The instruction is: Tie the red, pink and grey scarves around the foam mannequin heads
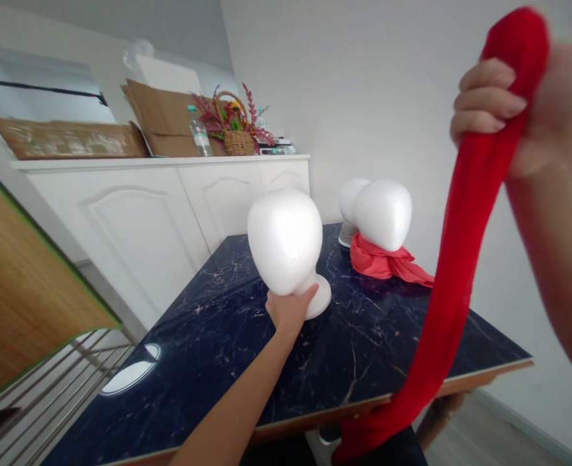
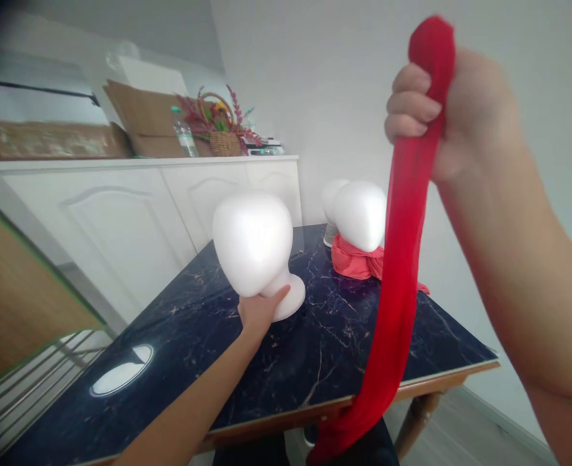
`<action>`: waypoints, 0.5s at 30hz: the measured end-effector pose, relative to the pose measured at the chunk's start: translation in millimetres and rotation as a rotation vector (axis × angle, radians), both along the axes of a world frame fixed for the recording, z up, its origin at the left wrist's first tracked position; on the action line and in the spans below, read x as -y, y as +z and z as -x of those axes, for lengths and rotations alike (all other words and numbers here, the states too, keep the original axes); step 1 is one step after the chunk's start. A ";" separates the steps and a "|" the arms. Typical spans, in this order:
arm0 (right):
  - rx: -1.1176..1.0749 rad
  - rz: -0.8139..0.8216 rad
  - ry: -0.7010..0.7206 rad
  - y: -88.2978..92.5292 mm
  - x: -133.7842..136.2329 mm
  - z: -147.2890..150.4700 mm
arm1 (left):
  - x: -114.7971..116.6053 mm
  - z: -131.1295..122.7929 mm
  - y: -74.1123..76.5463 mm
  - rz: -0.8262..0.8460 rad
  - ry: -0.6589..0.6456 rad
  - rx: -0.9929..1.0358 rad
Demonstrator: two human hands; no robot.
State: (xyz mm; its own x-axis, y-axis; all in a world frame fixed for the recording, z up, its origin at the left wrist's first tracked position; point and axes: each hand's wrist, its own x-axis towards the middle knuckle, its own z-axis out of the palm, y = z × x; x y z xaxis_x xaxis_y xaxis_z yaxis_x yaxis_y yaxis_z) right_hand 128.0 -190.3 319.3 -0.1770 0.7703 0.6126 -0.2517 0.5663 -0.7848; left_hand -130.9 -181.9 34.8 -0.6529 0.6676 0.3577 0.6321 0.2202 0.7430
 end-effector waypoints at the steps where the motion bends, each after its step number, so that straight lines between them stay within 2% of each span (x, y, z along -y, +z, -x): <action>1: -0.015 0.041 0.077 -5.5 -0.5 4.8 | 0.9 -2.1 -3.7 -0.005 0.007 -0.015; 3: -0.072 0.130 0.213 -15.0 -5.5 11.9 | 1.8 -6.0 -10.5 -0.008 0.032 -0.018; 5: -0.145 0.214 0.270 -21.9 -12.6 16.9 | 2.3 -9.7 -15.0 0.002 0.065 -0.010; 11: -0.281 0.287 0.323 -33.7 -21.8 34.7 | 7.2 -20.2 -12.2 0.017 0.103 0.003; 15: -0.297 0.294 0.361 -39.0 -22.7 47.4 | 4.4 -16.3 -7.7 0.021 0.064 0.068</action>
State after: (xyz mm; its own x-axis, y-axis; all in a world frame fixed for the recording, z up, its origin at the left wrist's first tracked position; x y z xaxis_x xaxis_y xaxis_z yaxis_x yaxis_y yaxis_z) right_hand 80.6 -167.6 280.2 -0.3143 0.8389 0.4445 -0.6240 0.1703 -0.7626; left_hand -114.6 -186.3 27.0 -0.7165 0.6308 0.2978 0.5646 0.2738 0.7786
